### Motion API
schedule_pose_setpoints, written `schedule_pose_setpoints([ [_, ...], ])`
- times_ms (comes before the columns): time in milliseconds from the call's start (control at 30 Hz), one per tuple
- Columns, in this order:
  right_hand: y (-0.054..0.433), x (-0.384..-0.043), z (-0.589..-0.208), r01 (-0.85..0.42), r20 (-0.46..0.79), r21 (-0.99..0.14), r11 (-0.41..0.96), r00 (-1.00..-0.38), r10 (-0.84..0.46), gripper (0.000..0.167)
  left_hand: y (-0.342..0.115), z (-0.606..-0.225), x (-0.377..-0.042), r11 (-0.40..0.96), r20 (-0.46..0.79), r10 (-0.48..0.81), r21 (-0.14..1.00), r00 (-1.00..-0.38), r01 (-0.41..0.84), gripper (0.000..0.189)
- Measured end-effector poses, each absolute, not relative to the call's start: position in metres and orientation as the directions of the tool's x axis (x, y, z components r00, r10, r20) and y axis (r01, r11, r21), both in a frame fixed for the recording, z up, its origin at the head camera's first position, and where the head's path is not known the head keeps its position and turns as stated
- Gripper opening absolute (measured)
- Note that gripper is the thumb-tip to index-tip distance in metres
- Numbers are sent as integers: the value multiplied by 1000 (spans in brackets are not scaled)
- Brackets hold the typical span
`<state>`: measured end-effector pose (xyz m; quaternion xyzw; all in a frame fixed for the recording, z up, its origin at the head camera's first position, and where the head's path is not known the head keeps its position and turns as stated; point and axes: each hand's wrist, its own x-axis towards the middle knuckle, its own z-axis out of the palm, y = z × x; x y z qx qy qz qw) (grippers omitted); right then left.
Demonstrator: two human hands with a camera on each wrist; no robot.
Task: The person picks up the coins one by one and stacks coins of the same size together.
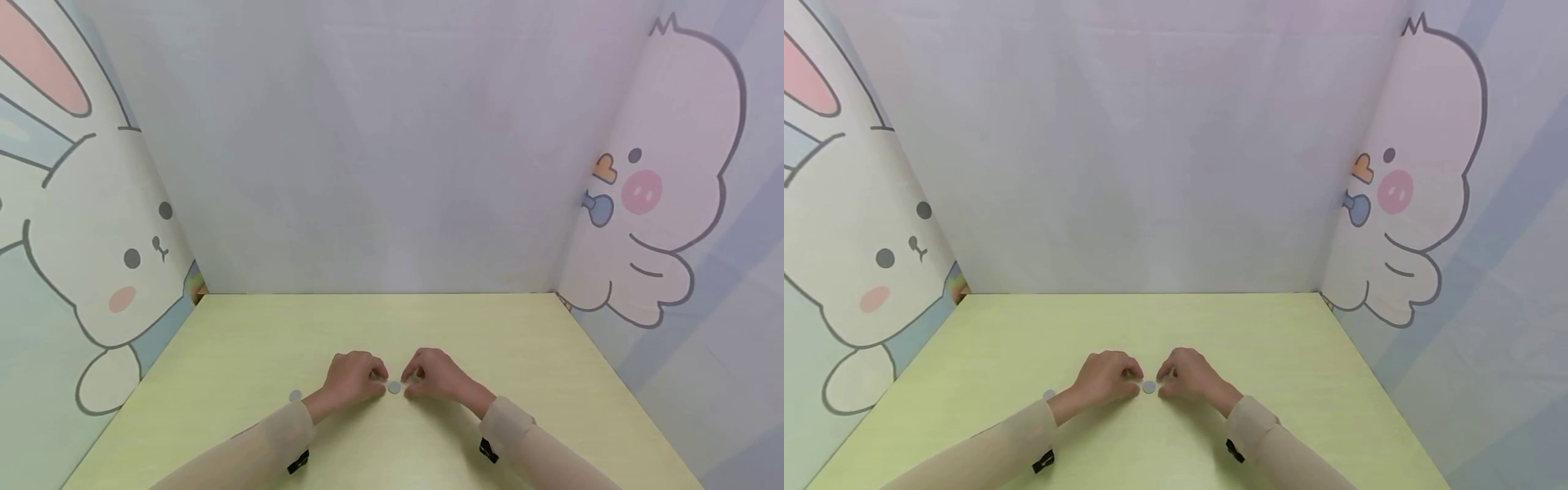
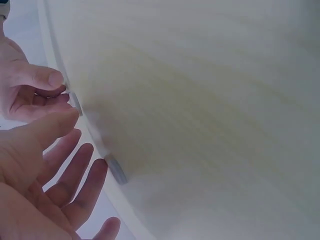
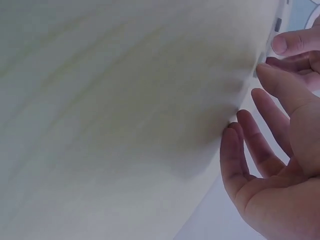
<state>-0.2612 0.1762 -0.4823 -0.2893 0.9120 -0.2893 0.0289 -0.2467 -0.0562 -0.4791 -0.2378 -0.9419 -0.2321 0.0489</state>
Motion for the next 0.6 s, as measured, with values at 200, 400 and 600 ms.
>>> schedule_pose_setpoints([
  [200, 193, -260, -473, -478, 93, -545, 689, -851, -517, 18, -69, -476, -248, 795, 207, 392, 415, -897, 443, 12],
  [400, 217, -259, -463, -504, 159, -519, 691, -850, -502, 24, -86, -466, -248, 815, 267, 334, 399, -904, 419, 11],
  [600, 240, -255, -458, -524, 234, -472, 709, -850, -472, 26, -110, -455, -246, 838, 329, 272, 381, -904, 391, 16],
])
